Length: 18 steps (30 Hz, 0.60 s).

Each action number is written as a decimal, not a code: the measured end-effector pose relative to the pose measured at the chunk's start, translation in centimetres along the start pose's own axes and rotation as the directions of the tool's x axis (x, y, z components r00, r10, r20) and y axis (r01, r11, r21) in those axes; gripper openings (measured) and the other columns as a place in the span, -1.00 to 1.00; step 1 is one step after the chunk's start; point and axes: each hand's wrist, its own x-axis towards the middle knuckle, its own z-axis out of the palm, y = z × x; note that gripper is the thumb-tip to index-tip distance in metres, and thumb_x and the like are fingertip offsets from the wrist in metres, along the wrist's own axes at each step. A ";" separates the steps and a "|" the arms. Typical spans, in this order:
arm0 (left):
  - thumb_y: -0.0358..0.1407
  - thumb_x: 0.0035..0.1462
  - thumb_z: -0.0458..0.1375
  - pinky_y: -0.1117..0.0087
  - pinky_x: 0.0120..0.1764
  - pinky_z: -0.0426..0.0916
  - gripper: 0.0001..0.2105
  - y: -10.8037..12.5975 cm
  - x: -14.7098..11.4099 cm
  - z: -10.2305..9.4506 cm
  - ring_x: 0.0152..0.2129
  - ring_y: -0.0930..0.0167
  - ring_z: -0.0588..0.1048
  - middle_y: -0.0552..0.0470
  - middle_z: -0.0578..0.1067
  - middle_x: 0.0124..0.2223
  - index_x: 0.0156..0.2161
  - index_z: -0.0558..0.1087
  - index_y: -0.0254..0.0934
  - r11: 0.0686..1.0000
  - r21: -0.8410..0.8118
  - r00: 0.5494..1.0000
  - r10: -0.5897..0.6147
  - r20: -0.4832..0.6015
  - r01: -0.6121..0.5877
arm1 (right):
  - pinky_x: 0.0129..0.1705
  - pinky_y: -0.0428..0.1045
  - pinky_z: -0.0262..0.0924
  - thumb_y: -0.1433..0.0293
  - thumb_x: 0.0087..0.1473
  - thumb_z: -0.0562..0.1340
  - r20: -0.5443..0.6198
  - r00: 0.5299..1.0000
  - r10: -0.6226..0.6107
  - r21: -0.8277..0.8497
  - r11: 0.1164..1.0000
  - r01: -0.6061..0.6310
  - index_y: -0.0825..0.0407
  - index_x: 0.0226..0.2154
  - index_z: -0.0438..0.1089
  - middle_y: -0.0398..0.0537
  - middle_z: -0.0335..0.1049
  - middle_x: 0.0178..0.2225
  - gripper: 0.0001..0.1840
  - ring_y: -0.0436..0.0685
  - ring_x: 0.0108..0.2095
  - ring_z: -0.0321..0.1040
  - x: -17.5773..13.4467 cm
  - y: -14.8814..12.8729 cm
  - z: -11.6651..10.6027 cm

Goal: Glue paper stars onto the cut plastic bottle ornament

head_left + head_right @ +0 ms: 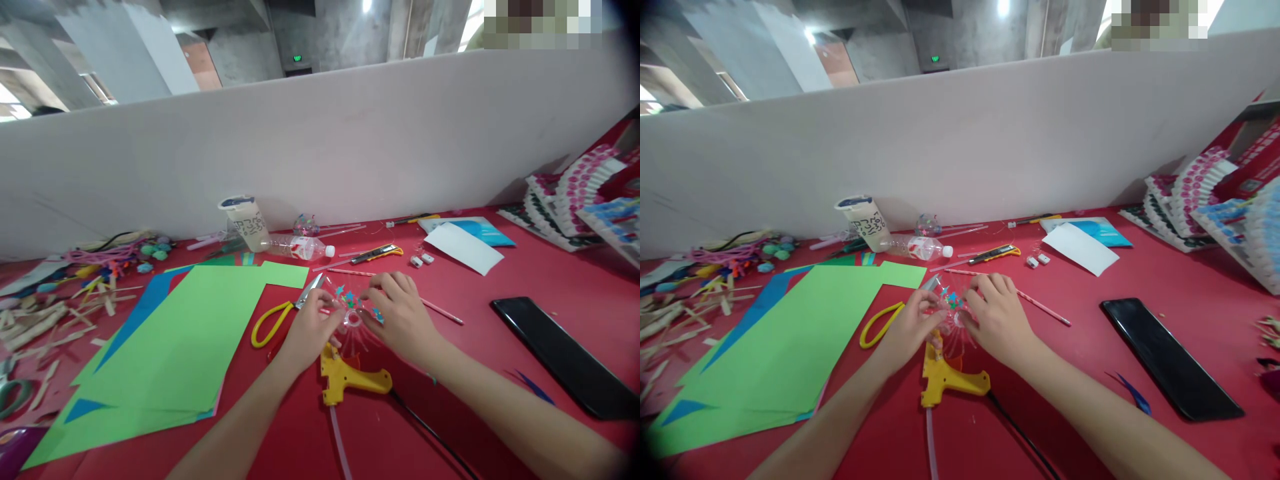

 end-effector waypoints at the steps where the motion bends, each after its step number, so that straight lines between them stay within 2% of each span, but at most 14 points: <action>1: -0.19 0.06 0.14 0.44 -0.62 0.44 -0.73 -0.1 0.0 0.0 -0.52 0.48 0.48 0.04 0.37 -0.20 -0.24 0.13 -0.21 1.000 0.002 1.000 0.001 -0.003 -0.001 | -0.21 0.08 0.02 0.38 0.09 0.19 -0.010 1.000 -0.022 -0.028 0.999 0.022 0.05 -0.33 0.39 0.04 0.34 -0.25 -0.90 0.18 -0.24 0.13 0.0 -0.1 0.1; 7: -0.18 0.05 0.15 0.45 -0.62 0.44 -0.74 -0.5 0.2 0.0 -0.60 0.53 0.44 0.09 0.36 -0.26 -0.26 0.15 -0.21 0.999 0.019 1.000 0.026 -0.016 -0.026 | -0.22 0.06 0.00 0.43 0.16 0.12 -0.025 0.994 -0.106 -0.105 0.989 0.103 0.04 -0.34 0.38 0.00 0.39 -0.30 -0.88 0.15 -0.26 0.15 -0.5 0.2 0.6; 11: -0.20 0.07 0.13 0.45 -0.62 0.42 -0.76 -0.8 0.2 -0.1 -0.55 0.49 0.47 0.08 0.37 -0.25 -0.24 0.16 -0.20 0.999 0.030 0.999 0.043 -0.013 -0.042 | -0.17 0.07 0.02 0.46 0.15 0.13 -0.045 0.985 -0.164 -0.140 0.978 0.156 0.06 -0.25 0.38 0.00 0.41 -0.26 -0.87 0.15 -0.23 0.16 -0.8 0.7 0.9; 15: -0.21 0.09 0.11 0.45 -0.61 0.42 -0.78 -0.9 0.1 -0.1 -0.60 0.51 0.46 0.09 0.38 -0.26 -0.22 0.17 -0.20 0.998 0.054 0.999 0.033 0.001 -0.033 | -0.12 0.07 0.04 0.49 0.14 0.14 -0.070 0.971 -0.229 -0.168 0.962 0.215 0.08 -0.21 0.39 0.03 0.40 -0.22 -0.84 0.15 -0.21 0.15 -1.1 1.0 1.0; 18: -0.20 0.09 0.12 0.46 -0.62 0.41 -0.76 -0.8 0.1 -0.1 -0.61 0.51 0.47 0.07 0.38 -0.23 -0.22 0.16 -0.20 0.998 0.055 1.000 0.028 -0.006 -0.028 | -0.18 0.05 0.05 0.52 0.14 0.14 -0.057 0.966 -0.253 -0.213 0.948 0.236 0.09 -0.21 0.39 0.03 0.40 -0.24 -0.83 0.14 -0.26 0.14 -1.3 1.0 0.9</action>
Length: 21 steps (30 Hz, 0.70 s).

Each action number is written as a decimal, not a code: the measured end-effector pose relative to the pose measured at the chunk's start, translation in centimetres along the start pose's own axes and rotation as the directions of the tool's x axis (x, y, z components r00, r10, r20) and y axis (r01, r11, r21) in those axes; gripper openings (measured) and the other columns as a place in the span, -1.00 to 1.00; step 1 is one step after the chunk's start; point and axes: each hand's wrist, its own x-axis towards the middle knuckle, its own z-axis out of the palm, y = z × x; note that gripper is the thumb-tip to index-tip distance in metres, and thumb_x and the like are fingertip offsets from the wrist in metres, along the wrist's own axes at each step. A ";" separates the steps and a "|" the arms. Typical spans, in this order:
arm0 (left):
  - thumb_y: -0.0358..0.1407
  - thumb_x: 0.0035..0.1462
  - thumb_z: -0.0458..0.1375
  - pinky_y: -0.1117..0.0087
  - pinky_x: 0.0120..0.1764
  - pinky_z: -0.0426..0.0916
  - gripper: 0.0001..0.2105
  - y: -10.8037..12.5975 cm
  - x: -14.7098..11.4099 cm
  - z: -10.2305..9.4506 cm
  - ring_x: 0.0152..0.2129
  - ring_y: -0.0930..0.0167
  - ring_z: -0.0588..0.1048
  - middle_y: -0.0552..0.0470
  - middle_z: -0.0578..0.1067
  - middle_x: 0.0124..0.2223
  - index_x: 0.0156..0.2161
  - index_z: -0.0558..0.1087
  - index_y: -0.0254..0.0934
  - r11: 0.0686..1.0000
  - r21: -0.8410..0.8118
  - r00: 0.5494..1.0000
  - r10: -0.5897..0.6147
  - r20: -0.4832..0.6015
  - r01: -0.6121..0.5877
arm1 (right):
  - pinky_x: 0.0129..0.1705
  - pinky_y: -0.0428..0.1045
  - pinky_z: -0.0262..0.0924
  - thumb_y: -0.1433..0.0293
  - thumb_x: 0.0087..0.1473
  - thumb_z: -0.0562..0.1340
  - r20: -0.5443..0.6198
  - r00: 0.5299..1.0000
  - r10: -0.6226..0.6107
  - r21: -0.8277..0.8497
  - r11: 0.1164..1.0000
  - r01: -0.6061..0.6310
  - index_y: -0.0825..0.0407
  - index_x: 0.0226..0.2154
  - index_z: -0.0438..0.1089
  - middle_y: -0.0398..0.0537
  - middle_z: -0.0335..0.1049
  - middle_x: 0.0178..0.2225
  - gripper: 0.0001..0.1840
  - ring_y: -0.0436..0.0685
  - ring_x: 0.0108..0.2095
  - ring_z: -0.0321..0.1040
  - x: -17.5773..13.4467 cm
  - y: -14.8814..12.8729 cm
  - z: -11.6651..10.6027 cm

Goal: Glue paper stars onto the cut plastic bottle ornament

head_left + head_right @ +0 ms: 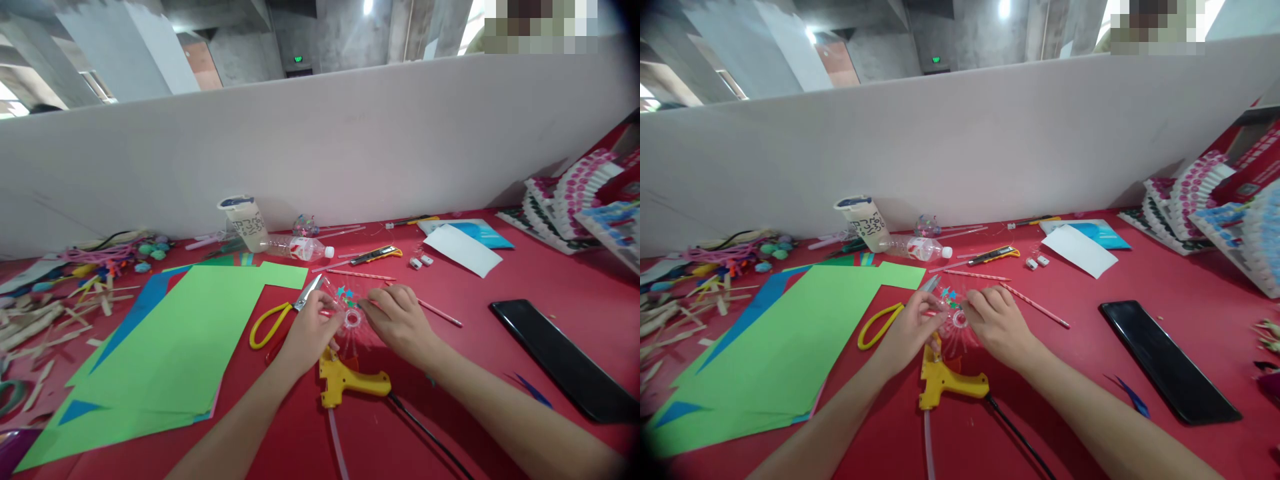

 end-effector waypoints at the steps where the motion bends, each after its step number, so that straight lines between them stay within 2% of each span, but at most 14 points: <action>1: -0.20 0.08 0.13 0.47 -0.63 0.40 -0.75 0.0 0.0 0.0 -0.60 0.50 0.47 0.06 0.38 -0.22 -0.22 0.15 -0.20 1.000 0.001 1.000 -0.003 -0.005 0.003 | -0.23 0.05 0.05 0.52 0.14 0.13 0.025 1.000 -0.009 -0.008 1.000 0.009 0.09 -0.20 0.39 0.02 0.40 -0.27 -0.82 0.13 -0.29 0.14 0.0 0.0 0.0; 4: -0.17 0.07 0.14 0.49 -0.63 0.38 -0.73 0.0 0.0 0.1 -0.58 0.48 0.50 0.06 0.40 -0.22 -0.23 0.16 -0.19 1.000 0.013 1.000 -0.012 -0.009 0.012 | -0.33 0.04 0.00 0.50 0.17 0.10 0.078 0.996 -0.038 0.017 0.999 0.037 0.10 -0.15 0.37 -0.01 0.38 -0.37 -0.79 0.12 -0.36 0.12 -0.2 0.3 0.3; 7: -0.14 0.05 0.16 0.51 -0.64 0.35 -0.72 -0.1 -0.1 0.0 -0.62 0.50 0.48 0.08 0.43 -0.26 -0.23 0.18 -0.19 0.999 0.022 0.999 -0.028 -0.022 0.029 | -0.33 0.03 0.01 0.49 0.19 0.06 0.044 0.998 -0.039 0.095 0.995 0.034 0.13 -0.12 0.33 0.01 0.37 -0.39 -0.78 0.13 -0.36 0.14 -0.4 0.5 1.0; 12: -0.12 0.02 0.18 0.50 -0.65 0.34 -0.69 -0.3 0.0 0.0 -0.67 0.52 0.44 0.08 0.44 -0.26 -0.23 0.19 -0.19 0.999 0.017 0.999 -0.033 -0.027 0.033 | -0.32 0.02 0.07 0.52 0.19 0.07 0.013 1.000 0.000 0.213 0.977 -0.003 0.14 -0.23 0.31 0.02 0.36 -0.39 -0.86 0.11 -0.37 0.16 -0.8 0.7 1.8; 15: -0.12 0.03 0.17 0.48 -0.66 0.35 -0.70 -0.4 0.0 0.0 -0.66 0.52 0.45 0.06 0.41 -0.19 -0.22 0.19 -0.19 0.999 0.040 1.000 -0.008 -0.027 0.009 | -0.30 0.02 0.09 0.51 0.18 0.09 0.015 0.999 -0.033 0.220 0.975 0.029 0.14 -0.19 0.31 0.03 0.38 -0.37 -0.86 0.11 -0.36 0.16 -0.8 0.8 1.7; 21: -0.14 0.04 0.16 0.49 -0.66 0.35 -0.71 -0.2 0.0 0.0 -0.63 0.50 0.48 0.06 0.41 -0.19 -0.21 0.19 -0.18 0.999 0.038 1.000 -0.005 -0.013 0.006 | -0.26 0.04 0.15 0.53 0.16 0.10 -0.003 0.999 -0.052 0.231 0.972 0.051 0.15 -0.13 0.32 0.04 0.42 -0.33 -0.80 0.12 -0.32 0.20 -0.6 0.7 1.4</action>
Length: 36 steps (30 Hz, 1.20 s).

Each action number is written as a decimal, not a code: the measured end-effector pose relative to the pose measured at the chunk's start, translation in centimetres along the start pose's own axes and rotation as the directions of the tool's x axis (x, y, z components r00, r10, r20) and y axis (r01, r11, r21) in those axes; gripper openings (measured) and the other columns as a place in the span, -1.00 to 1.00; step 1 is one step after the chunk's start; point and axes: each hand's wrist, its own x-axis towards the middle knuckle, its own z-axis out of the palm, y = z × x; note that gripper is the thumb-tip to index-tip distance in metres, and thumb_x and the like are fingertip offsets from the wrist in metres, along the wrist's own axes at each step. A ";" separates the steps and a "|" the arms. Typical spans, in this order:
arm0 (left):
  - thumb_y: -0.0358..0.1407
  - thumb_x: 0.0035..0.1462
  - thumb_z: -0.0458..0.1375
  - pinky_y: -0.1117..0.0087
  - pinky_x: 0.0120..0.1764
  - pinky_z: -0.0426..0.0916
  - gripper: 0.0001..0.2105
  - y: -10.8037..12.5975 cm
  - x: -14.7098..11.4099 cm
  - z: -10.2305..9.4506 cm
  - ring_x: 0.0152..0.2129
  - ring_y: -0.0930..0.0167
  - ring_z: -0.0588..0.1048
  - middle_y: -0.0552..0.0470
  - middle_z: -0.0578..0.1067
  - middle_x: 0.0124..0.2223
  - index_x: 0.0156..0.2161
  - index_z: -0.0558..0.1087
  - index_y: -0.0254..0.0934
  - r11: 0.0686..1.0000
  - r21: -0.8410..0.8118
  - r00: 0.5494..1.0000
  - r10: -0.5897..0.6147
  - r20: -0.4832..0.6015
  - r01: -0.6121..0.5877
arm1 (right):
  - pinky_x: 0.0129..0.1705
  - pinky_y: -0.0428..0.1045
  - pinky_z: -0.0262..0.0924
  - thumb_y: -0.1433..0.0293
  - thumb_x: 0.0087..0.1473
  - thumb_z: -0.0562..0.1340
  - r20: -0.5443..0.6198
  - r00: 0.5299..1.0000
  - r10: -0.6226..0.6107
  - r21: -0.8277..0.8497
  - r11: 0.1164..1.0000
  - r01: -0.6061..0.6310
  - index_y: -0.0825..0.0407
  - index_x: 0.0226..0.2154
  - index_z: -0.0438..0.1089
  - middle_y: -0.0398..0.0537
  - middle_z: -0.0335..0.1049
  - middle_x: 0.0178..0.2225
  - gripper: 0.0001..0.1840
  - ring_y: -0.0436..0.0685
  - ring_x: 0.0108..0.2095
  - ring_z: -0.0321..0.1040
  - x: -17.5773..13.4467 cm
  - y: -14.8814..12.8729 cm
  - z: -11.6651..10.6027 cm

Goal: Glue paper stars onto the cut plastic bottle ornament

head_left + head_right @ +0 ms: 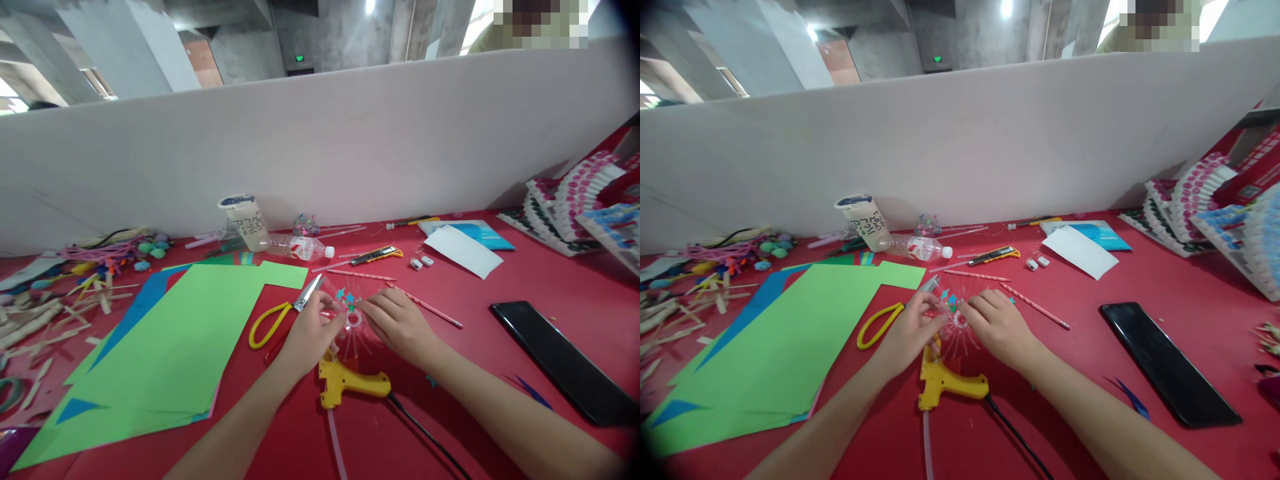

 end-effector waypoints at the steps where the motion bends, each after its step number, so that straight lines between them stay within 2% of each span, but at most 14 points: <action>1: -0.13 0.04 0.16 0.49 -0.66 0.35 -0.71 0.0 0.0 0.0 -0.61 0.49 0.49 0.05 0.41 -0.17 -0.22 0.18 -0.18 1.000 0.005 1.000 -0.004 0.000 0.004 | -0.26 0.04 0.16 0.54 0.16 0.10 -0.009 1.000 0.004 0.013 1.000 -0.004 0.14 -0.15 0.33 0.03 0.43 -0.33 -0.80 0.12 -0.32 0.21 0.0 0.0 0.0; 5: -0.12 0.04 0.16 0.47 -0.64 0.38 -0.70 0.0 0.0 0.0 -0.56 0.44 0.52 0.03 0.40 -0.15 -0.22 0.17 -0.18 1.000 0.007 1.000 -0.007 0.003 0.007 | -0.24 0.04 0.20 0.56 0.16 0.08 -0.058 0.998 0.025 0.085 0.996 -0.020 0.11 -0.21 0.35 0.03 0.44 -0.34 -0.82 0.10 -0.31 0.26 -0.1 0.1 0.0; 11: -0.13 0.06 0.15 0.46 -0.64 0.40 -0.72 -0.3 0.0 -0.1 -0.57 0.45 0.52 0.03 0.41 -0.17 -0.22 0.17 -0.18 1.000 0.006 1.000 -0.010 0.008 0.010 | -0.21 0.03 0.23 0.58 0.14 0.10 -0.110 0.994 0.010 0.131 0.991 0.005 0.11 -0.18 0.32 0.02 0.44 -0.34 -0.81 0.09 -0.30 0.28 -0.2 0.1 0.2; 18: -0.11 0.05 0.15 0.44 -0.63 0.41 -0.71 -0.3 0.1 0.0 -0.56 0.46 0.49 0.03 0.38 -0.15 -0.21 0.18 -0.18 1.000 0.021 1.000 0.007 -0.004 -0.006 | -0.28 0.01 0.16 0.53 0.15 0.10 -0.067 0.995 0.075 0.033 0.997 -0.073 0.10 -0.28 0.36 0.03 0.41 -0.38 -0.87 0.10 -0.35 0.23 -0.3 0.0 0.1; 26: -0.16 0.04 0.15 0.46 -0.64 0.37 -0.72 0.2 -0.2 0.0 -0.70 0.55 0.40 0.07 0.42 -0.22 -0.21 0.18 -0.19 0.999 0.033 1.000 -0.003 -0.003 0.003 | -0.36 0.00 0.05 0.52 0.16 0.09 -0.028 1.000 0.001 -0.075 0.997 -0.003 0.11 -0.37 0.38 -0.02 0.33 -0.48 -0.84 0.07 -0.44 0.14 -0.3 0.1 0.0; 31: -0.13 0.01 0.18 0.48 -0.65 0.36 -0.69 0.1 -0.1 0.0 -0.67 0.53 0.43 0.06 0.43 -0.20 -0.22 0.20 -0.19 1.000 0.024 1.000 0.002 -0.015 -0.002 | -0.36 -0.01 0.06 0.52 0.15 0.09 -0.020 0.999 0.031 -0.052 0.998 -0.032 0.09 -0.42 0.37 -0.02 0.31 -0.47 -0.82 0.08 -0.43 0.14 -0.4 0.1 0.1; 36: -0.13 0.02 0.16 0.48 -0.65 0.34 -0.70 0.1 -0.1 0.0 -0.66 0.48 0.46 0.10 0.43 -0.33 -0.21 0.19 -0.18 0.999 0.036 1.000 -0.011 0.001 0.011 | -0.34 -0.02 0.10 0.54 0.14 0.08 -0.016 0.998 0.055 0.007 0.998 -0.055 0.06 -0.47 0.34 -0.01 0.33 -0.44 -0.79 0.08 -0.40 0.18 -0.4 -0.1 0.1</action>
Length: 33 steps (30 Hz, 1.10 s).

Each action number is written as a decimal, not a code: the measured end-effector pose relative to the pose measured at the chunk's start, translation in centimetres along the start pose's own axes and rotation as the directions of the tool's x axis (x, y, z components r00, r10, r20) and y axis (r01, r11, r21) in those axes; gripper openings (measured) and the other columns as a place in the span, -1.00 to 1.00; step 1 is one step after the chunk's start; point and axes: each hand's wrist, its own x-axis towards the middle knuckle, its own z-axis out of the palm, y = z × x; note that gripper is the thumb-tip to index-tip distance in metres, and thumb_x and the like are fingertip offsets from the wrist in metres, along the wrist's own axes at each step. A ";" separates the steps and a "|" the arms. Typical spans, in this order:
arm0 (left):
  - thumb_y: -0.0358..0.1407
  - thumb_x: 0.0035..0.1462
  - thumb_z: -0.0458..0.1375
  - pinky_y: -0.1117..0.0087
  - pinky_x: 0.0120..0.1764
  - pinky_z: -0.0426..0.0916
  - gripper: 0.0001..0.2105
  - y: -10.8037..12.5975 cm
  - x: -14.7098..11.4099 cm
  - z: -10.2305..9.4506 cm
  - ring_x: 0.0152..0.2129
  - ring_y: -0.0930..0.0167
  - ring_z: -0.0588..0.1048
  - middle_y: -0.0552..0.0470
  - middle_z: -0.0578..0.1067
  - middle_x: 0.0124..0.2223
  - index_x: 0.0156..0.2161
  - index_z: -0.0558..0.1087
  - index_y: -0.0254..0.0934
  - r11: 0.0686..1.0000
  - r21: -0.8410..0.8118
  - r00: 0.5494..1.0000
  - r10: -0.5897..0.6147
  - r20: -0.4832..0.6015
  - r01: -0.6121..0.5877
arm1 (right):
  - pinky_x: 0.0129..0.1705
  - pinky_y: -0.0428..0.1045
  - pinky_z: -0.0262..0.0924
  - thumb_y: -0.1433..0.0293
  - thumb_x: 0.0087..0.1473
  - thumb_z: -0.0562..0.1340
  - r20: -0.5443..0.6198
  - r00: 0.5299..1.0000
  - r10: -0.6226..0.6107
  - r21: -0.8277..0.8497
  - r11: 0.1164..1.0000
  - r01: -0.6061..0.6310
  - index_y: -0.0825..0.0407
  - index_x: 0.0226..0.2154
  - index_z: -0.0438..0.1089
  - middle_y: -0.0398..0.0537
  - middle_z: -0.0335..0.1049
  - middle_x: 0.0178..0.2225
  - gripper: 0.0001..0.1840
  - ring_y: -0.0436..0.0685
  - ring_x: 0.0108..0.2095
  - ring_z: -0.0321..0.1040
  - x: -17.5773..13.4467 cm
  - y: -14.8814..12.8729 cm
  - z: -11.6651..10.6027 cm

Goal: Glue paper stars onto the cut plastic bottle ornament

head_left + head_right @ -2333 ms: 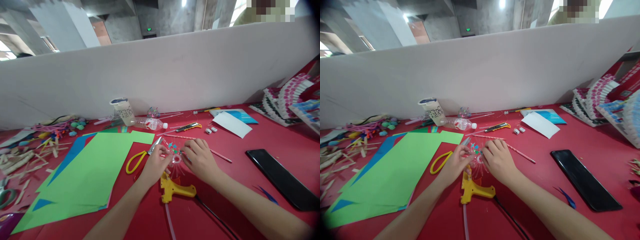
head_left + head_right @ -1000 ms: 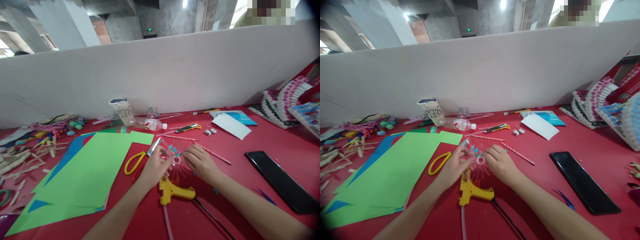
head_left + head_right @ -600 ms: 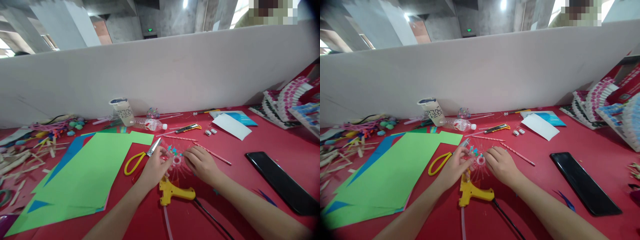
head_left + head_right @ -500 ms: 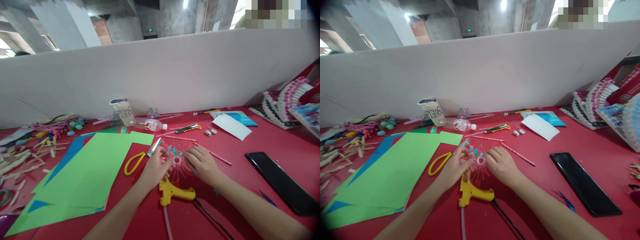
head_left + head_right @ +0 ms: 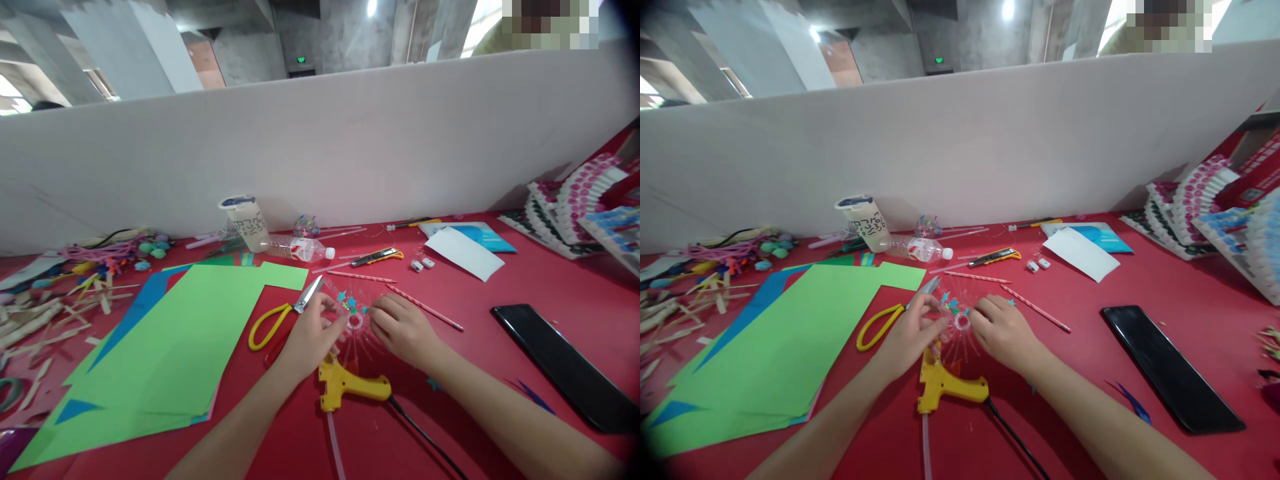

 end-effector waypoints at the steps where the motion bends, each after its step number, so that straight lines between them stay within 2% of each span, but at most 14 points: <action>1: -0.13 0.03 0.16 0.48 -0.65 0.33 -0.71 0.1 0.0 0.0 -0.66 0.47 0.46 0.11 0.43 -0.34 -0.21 0.19 -0.18 1.000 0.003 1.000 -0.005 -0.001 0.005 | -0.34 -0.02 0.10 0.53 0.14 0.08 -0.001 1.000 0.004 0.006 1.000 -0.004 0.05 -0.47 0.33 -0.01 0.33 -0.44 -0.79 0.08 -0.40 0.18 0.0 0.0 0.0; 5: -0.15 0.04 0.15 0.47 -0.65 0.33 -0.73 0.4 -0.1 0.0 -0.72 0.50 0.41 0.14 0.42 -0.41 -0.22 0.17 -0.18 1.000 -0.001 1.000 -0.025 0.016 0.025 | -0.35 -0.03 0.12 0.51 0.15 0.07 -0.007 1.000 0.025 0.027 0.999 -0.025 0.03 -0.50 0.29 -0.03 0.32 -0.47 -0.78 0.07 -0.41 0.19 -0.1 -0.1 0.1; 7: -0.16 0.04 0.15 0.47 -0.64 0.35 -0.73 0.4 -0.1 -0.1 -0.70 0.51 0.41 0.12 0.43 -0.35 -0.23 0.17 -0.18 1.000 -0.012 1.000 -0.013 0.013 0.013 | -0.35 -0.03 0.12 0.52 0.15 0.07 -0.011 0.999 0.032 0.041 0.999 -0.032 0.04 -0.48 0.29 -0.04 0.33 -0.47 -0.79 0.06 -0.41 0.20 0.0 -0.1 0.1; 11: -0.17 0.04 0.14 0.45 -0.62 0.39 -0.73 0.1 0.0 -0.1 -0.69 0.54 0.41 0.10 0.40 -0.24 -0.22 0.17 -0.17 1.000 -0.012 1.000 0.017 0.007 -0.017 | -0.30 0.00 0.16 0.54 0.11 0.11 -0.044 0.999 0.014 0.043 0.999 -0.012 0.07 -0.31 0.32 0.00 0.38 -0.40 -0.89 0.10 -0.36 0.22 0.2 -0.2 -0.1; 14: -0.17 0.07 0.12 0.44 -0.62 0.40 -0.75 0.0 0.0 -0.1 -0.67 0.54 0.40 0.10 0.38 -0.25 -0.21 0.17 -0.17 1.000 -0.004 1.000 0.017 0.011 -0.017 | -0.30 0.03 0.16 0.52 0.07 0.14 -0.101 0.994 0.031 0.068 0.997 -0.024 0.06 -0.24 0.31 0.02 0.39 -0.36 -0.85 0.11 -0.34 0.23 0.4 -0.3 -0.4; 17: -0.15 0.06 0.13 0.44 -0.61 0.41 -0.74 0.0 0.0 -0.1 -0.62 0.52 0.43 0.08 0.37 -0.20 -0.22 0.18 -0.18 1.000 -0.004 1.000 0.025 0.009 -0.025 | -0.31 0.04 0.13 0.50 0.04 0.17 -0.115 0.991 0.068 0.088 0.994 -0.058 0.04 -0.28 0.32 0.01 0.38 -0.35 -0.87 0.12 -0.34 0.21 0.5 -0.4 -0.7; 25: -0.17 0.07 0.12 0.47 -0.62 0.40 -0.75 0.0 0.1 -0.1 -0.54 0.48 0.47 0.05 0.35 -0.18 -0.21 0.17 -0.18 0.999 -0.017 0.999 0.032 0.005 -0.032 | -0.28 0.07 0.05 0.44 0.05 0.19 -0.035 0.980 0.194 0.073 0.979 -0.191 0.03 -0.36 0.37 -0.02 0.33 -0.34 -0.95 0.13 -0.32 0.16 0.7 -0.6 -0.6; 33: -0.15 0.05 0.14 0.49 -0.63 0.37 -0.73 0.1 0.1 -0.2 -0.57 0.48 0.46 0.08 0.38 -0.26 -0.22 0.18 -0.19 1.000 -0.016 1.000 0.015 -0.003 -0.015 | -0.25 0.10 0.08 0.42 0.01 0.21 -0.058 0.977 0.205 0.115 0.974 -0.197 0.04 -0.29 0.34 0.02 0.31 -0.29 -0.87 0.16 -0.29 0.18 0.5 -0.8 -1.1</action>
